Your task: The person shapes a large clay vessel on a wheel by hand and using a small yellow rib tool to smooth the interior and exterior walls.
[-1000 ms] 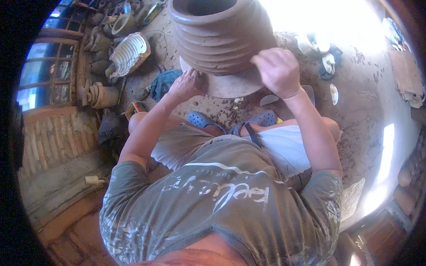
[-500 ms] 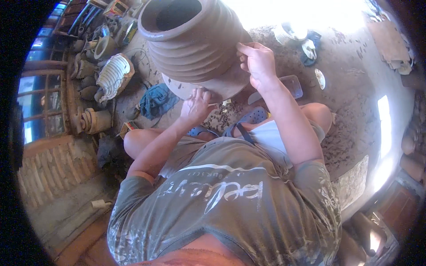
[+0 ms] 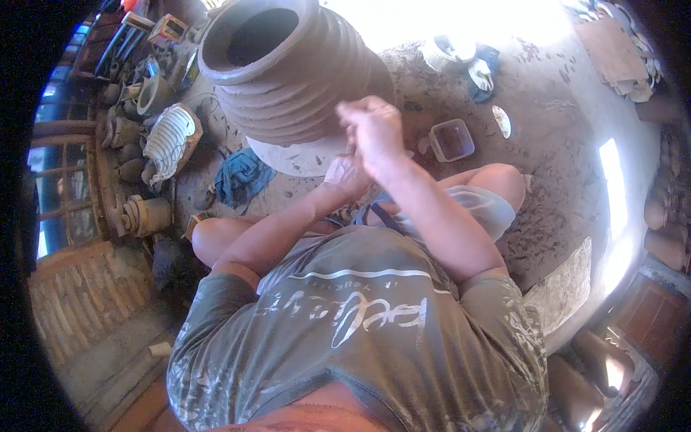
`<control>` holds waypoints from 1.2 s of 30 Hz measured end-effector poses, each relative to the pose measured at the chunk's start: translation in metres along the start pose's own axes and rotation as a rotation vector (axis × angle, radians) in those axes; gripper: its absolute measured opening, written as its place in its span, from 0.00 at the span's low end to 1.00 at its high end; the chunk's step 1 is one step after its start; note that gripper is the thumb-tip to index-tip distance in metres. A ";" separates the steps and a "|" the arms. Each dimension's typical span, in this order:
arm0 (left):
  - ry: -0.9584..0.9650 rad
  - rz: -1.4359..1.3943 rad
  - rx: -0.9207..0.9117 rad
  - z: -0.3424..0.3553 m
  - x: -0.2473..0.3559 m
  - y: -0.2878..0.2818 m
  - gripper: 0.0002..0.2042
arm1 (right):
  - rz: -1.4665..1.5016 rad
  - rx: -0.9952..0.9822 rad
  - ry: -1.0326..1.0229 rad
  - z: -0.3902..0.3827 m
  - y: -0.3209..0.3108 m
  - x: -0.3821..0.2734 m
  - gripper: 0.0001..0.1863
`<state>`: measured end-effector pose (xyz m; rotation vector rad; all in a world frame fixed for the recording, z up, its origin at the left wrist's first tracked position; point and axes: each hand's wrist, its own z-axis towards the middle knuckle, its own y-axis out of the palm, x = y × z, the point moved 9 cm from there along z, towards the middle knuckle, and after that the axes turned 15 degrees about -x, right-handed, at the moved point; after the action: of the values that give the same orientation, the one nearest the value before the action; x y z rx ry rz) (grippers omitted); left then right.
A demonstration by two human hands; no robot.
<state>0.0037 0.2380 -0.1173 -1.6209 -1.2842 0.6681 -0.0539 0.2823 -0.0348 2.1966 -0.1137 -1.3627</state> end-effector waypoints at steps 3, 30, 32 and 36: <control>0.004 0.037 0.004 0.000 -0.003 0.001 0.22 | -0.556 -0.136 -0.154 -0.024 0.040 0.028 0.05; -0.410 -0.335 -0.032 -0.103 -0.166 0.002 0.53 | -0.775 -0.032 -0.441 -0.002 0.001 -0.038 0.13; -0.357 -0.328 0.011 -0.102 -0.173 0.003 0.47 | -0.661 -0.065 -0.288 0.010 -0.010 -0.039 0.13; -0.379 -0.316 0.010 -0.100 -0.169 -0.003 0.47 | -0.652 0.011 -0.478 0.018 -0.030 -0.064 0.11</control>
<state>0.0355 0.0458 -0.0946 -1.2779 -1.7622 0.8043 -0.1063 0.3232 -0.0038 1.9418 0.4610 -2.2239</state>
